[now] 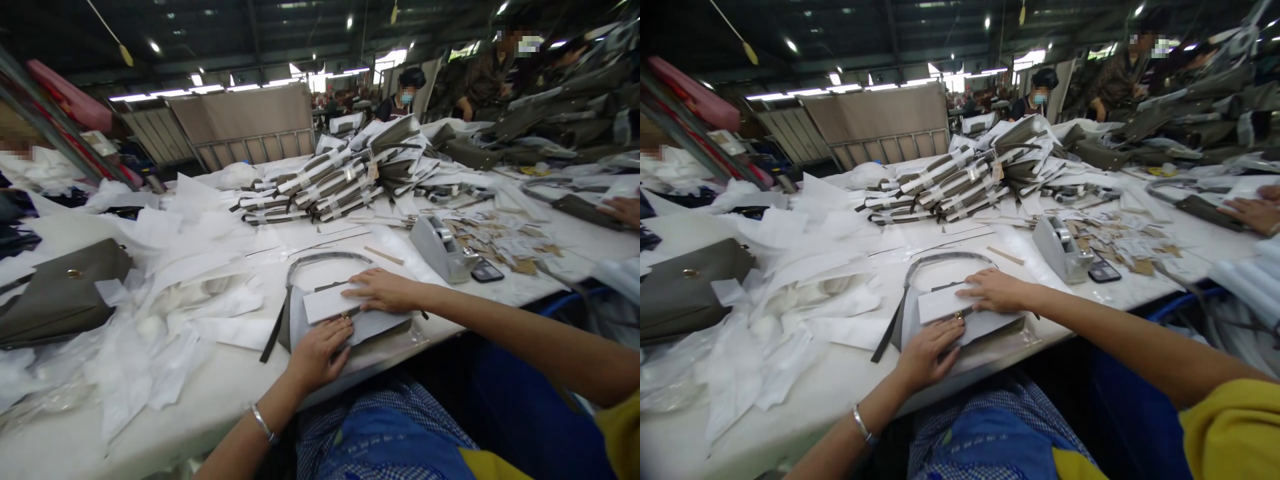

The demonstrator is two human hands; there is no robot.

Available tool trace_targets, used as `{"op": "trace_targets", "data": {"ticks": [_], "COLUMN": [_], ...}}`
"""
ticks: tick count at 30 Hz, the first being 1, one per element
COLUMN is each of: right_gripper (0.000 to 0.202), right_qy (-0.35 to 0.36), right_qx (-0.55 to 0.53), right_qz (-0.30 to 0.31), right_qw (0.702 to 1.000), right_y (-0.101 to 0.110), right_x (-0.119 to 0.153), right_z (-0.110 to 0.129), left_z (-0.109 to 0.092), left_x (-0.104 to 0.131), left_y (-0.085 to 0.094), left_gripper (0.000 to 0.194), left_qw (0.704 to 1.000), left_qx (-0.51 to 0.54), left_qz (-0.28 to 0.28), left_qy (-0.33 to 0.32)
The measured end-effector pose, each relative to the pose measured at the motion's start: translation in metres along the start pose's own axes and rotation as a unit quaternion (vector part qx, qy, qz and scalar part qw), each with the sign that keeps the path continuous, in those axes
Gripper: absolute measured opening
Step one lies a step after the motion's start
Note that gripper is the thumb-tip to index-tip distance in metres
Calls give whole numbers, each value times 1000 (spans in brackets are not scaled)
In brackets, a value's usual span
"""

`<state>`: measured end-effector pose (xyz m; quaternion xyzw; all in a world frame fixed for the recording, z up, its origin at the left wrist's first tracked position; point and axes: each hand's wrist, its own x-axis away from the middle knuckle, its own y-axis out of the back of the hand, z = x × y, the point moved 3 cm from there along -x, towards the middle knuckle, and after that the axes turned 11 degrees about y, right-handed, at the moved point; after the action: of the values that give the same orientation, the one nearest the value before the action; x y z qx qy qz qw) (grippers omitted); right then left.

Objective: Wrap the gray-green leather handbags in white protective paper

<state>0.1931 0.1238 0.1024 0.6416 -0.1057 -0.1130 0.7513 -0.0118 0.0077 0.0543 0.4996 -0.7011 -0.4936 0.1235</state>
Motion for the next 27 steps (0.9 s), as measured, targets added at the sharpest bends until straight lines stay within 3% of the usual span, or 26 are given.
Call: {"op": "trace_targets", "data": {"ticks": [4,9,13,19,23,27], "right_gripper": [44,45,45,47,46,43], "right_qy": [20,39,19,19,15,15], "right_qx": [9,37,30,5,-2,4], "right_qz": [-44,-45,-49,-4,-15,-48], "right_qw": [999,998,998,1000,1000,999], "right_y": [6,-18,-36,-40,-41,-44], "right_x": [1,4,6,7,7,7], "right_z": [19,39,39,36,33,32], "left_z": [1,0,1,-8,-26,-32], "left_x": [3,5,5,11,3,-17], "left_y": [-2,-2,-4,3,20,10], "left_gripper": [42,40,40,34,36,48], "left_qw": [1000,997,998,999,996,993], "left_qx": [-1,-46,-54,-33,-17,-60], "left_qz": [10,28,21,-22,-91,-67], "left_qy": [10,52,30,-23,17,80]}}
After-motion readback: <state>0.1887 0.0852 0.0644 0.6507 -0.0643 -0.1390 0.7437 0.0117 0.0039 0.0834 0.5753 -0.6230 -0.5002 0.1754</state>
